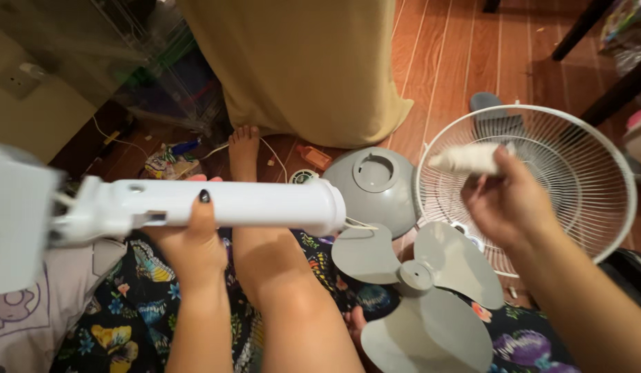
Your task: The person applies a white adhesive from a tube onto the inner rim of a grey fan housing and a white fan neck component. The person holds the parts in their hands while squeezing the tube to dispense the adhesive.
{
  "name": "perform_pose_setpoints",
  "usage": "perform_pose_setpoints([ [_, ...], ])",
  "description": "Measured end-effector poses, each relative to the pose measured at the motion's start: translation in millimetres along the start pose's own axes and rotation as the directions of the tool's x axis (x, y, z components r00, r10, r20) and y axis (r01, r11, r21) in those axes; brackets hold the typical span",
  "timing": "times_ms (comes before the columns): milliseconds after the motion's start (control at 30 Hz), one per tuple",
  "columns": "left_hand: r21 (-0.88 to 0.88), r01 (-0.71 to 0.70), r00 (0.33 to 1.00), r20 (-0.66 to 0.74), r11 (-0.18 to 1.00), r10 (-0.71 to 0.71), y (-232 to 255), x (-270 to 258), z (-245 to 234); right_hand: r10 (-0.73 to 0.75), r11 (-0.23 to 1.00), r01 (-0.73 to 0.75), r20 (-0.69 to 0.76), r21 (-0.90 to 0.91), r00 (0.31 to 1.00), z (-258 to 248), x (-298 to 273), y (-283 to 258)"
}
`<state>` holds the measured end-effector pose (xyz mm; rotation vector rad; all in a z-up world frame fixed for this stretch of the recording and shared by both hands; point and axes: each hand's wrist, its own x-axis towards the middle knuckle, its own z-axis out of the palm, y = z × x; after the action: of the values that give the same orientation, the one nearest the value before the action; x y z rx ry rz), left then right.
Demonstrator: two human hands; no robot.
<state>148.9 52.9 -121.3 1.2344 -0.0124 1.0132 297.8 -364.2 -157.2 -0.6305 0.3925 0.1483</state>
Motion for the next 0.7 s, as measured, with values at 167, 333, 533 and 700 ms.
perform_pose_setpoints([
  [167,0.166,0.001,1.0,0.025,0.986,-0.006,-80,30,-20,0.019,1.0,-0.019,0.0,-0.005,1.0,-41,13,9],
  [333,0.458,0.017,0.989,0.123,0.889,-0.083,-147,50,-32,0.053,0.999,-0.053,-0.138,0.003,0.989,-76,29,10],
  [533,0.578,0.02,0.952,0.238,0.816,-0.192,-186,62,3,0.055,0.998,-0.047,-0.201,0.044,0.978,-109,48,24],
  [700,0.806,0.158,0.87,0.159,0.57,-0.466,-163,59,19,0.083,0.996,-0.077,-0.156,0.043,0.984,-140,51,24],
])
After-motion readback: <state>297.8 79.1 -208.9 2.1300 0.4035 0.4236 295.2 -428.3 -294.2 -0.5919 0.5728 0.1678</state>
